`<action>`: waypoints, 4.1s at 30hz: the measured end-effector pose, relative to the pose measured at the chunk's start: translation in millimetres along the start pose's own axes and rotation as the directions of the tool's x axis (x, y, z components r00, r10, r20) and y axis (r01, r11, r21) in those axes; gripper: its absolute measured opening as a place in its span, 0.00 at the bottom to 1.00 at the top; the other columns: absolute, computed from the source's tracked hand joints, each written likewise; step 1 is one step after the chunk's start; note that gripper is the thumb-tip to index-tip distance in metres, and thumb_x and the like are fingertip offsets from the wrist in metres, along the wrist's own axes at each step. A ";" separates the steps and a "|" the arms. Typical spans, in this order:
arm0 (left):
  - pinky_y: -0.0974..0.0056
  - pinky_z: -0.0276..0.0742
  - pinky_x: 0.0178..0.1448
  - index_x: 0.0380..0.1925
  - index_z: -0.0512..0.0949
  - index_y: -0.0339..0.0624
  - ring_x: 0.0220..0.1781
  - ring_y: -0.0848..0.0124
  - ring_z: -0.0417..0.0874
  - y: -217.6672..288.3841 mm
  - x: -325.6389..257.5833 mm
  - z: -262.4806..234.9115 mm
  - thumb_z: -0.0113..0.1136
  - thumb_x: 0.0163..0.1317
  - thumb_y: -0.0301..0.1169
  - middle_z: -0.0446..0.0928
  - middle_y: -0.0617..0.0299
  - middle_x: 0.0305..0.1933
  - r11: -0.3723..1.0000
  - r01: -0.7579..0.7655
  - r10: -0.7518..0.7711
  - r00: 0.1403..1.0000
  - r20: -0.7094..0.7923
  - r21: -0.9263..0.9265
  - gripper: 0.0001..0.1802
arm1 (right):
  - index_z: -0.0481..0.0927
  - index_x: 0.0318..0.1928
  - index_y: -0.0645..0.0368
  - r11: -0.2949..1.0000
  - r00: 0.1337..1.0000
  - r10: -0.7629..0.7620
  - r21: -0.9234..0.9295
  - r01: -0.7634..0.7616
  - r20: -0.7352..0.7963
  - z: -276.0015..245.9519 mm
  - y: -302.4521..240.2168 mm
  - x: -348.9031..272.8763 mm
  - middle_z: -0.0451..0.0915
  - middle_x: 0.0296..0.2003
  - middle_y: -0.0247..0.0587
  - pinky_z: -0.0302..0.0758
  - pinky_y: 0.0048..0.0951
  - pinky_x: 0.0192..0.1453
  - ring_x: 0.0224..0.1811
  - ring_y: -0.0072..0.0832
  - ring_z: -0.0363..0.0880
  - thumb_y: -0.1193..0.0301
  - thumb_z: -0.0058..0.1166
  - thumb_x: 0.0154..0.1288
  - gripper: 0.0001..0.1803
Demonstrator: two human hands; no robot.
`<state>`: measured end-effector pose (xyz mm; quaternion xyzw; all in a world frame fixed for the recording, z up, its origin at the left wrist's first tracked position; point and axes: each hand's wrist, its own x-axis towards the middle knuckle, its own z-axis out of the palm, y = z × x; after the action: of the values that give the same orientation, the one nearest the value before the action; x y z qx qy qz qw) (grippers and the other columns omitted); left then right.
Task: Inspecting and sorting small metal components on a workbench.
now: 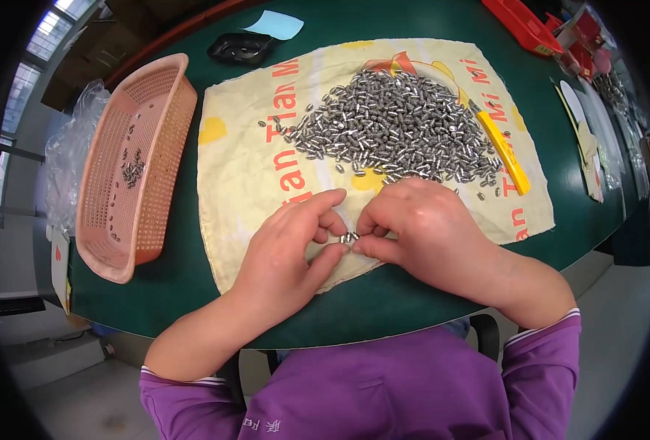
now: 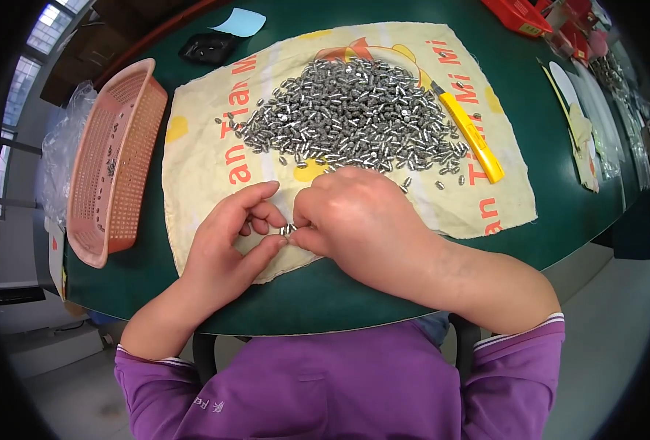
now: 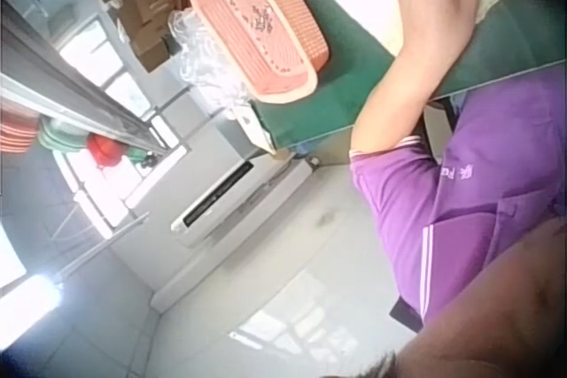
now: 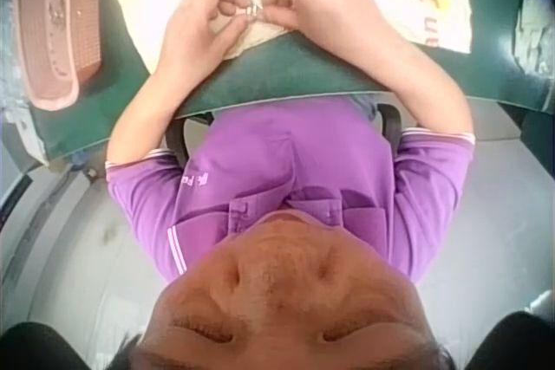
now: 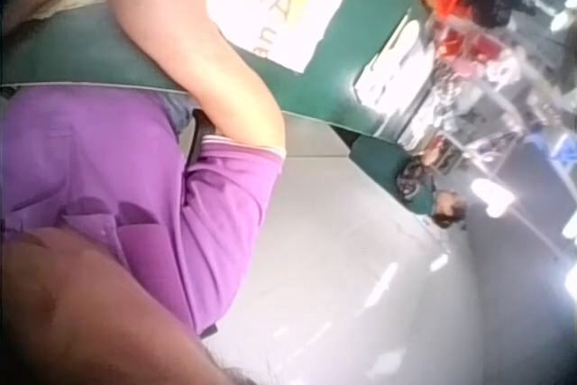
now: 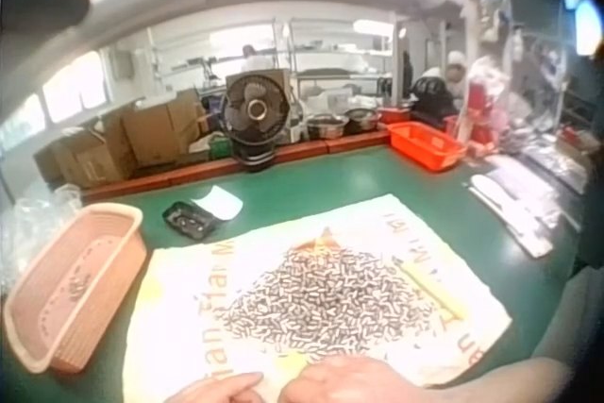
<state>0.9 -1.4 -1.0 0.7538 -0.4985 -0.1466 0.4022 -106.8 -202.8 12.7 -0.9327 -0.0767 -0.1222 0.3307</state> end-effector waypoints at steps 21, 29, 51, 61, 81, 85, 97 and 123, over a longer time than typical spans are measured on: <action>0.58 0.79 0.49 0.68 0.68 0.40 0.44 0.62 0.81 8.0 1.5 2.3 0.69 0.56 0.19 0.79 0.57 0.46 0.997 0.059 -0.059 0.998 0.001 -0.057 0.38 | 0.84 0.30 0.58 0.991 0.994 0.056 -0.117 -0.067 -0.099 -22.1 6.5 7.0 0.83 0.30 0.40 0.80 0.42 0.43 0.37 0.41 0.83 0.70 0.68 0.56 0.06; 0.58 0.76 0.49 0.43 0.85 0.42 0.46 0.59 0.80 4.0 7.0 3.3 0.73 0.51 0.20 0.80 0.60 0.45 0.974 -0.184 0.183 0.983 0.021 0.133 0.17 | 0.86 0.33 0.58 0.969 0.986 0.031 -0.238 -0.070 -0.165 -27.0 16.6 8.8 0.81 0.31 0.40 0.79 0.42 0.45 0.39 0.41 0.81 0.74 0.64 0.58 0.02; 0.57 0.78 0.49 0.67 0.69 0.39 0.43 0.60 0.80 5.6 1.5 3.0 0.69 0.55 0.19 0.79 0.58 0.41 1.000 -0.009 0.009 1.000 -0.018 -0.004 0.37 | 0.85 0.37 0.56 0.999 0.999 -0.027 0.037 0.026 0.034 -1.0 4.4 3.9 0.82 0.31 0.37 0.78 0.39 0.44 0.39 0.39 0.82 0.74 0.72 0.51 0.12; 0.62 0.77 0.48 0.69 0.67 0.40 0.42 0.65 0.79 7.6 1.2 3.6 0.68 0.56 0.17 0.79 0.61 0.42 1.000 0.006 -0.006 1.000 -0.008 0.002 0.39 | 0.81 0.34 0.57 0.998 0.999 -0.024 0.067 0.021 0.044 2.1 2.4 2.5 0.80 0.30 0.42 0.78 0.45 0.44 0.38 0.44 0.81 0.73 0.69 0.53 0.10; 0.57 0.79 0.48 0.70 0.65 0.39 0.42 0.60 0.81 14.7 -0.4 -4.4 0.71 0.55 0.21 0.78 0.57 0.45 0.996 0.094 -0.094 0.995 0.024 -0.009 0.41 | 0.81 0.32 0.57 1.000 0.997 0.019 0.010 -0.020 0.070 -8.2 0.1 0.3 0.80 0.29 0.41 0.79 0.43 0.41 0.36 0.42 0.82 0.73 0.68 0.54 0.08; 0.59 0.78 0.48 0.55 0.74 0.38 0.45 0.60 0.80 8.1 -1.9 -12.9 0.74 0.53 0.21 0.75 0.56 0.45 0.994 0.047 -0.047 0.999 0.000 0.097 0.28 | 0.81 0.31 0.57 1.000 0.998 0.006 0.008 -0.006 0.069 -7.9 0.7 0.6 0.80 0.29 0.41 0.79 0.43 0.41 0.36 0.42 0.81 0.73 0.68 0.54 0.08; 0.58 0.77 0.50 0.31 0.79 0.39 0.50 0.57 0.78 13.0 -0.4 -19.8 0.75 0.52 0.22 0.74 0.55 0.45 0.982 0.057 -0.070 0.995 0.065 0.181 0.12 | 0.81 0.32 0.56 1.000 0.995 0.012 0.004 -0.012 0.096 -8.2 -1.6 1.2 0.80 0.29 0.40 0.78 0.42 0.43 0.37 0.41 0.81 0.72 0.68 0.55 0.07; 0.58 0.77 0.51 0.32 0.80 0.39 0.49 0.58 0.79 18.6 -2.8 -25.1 0.75 0.52 0.23 0.74 0.56 0.45 0.971 0.093 -0.109 0.992 0.065 0.219 0.11 | 0.82 0.34 0.56 1.000 0.994 0.000 0.024 -0.003 0.108 -4.5 -4.2 2.6 0.80 0.30 0.40 0.78 0.42 0.44 0.38 0.41 0.80 0.70 0.68 0.57 0.07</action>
<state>3.5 9.2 28.4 0.8111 -0.4876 -0.1409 0.2908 -106.1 -202.3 19.3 -0.9339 -0.0953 -0.0704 0.3374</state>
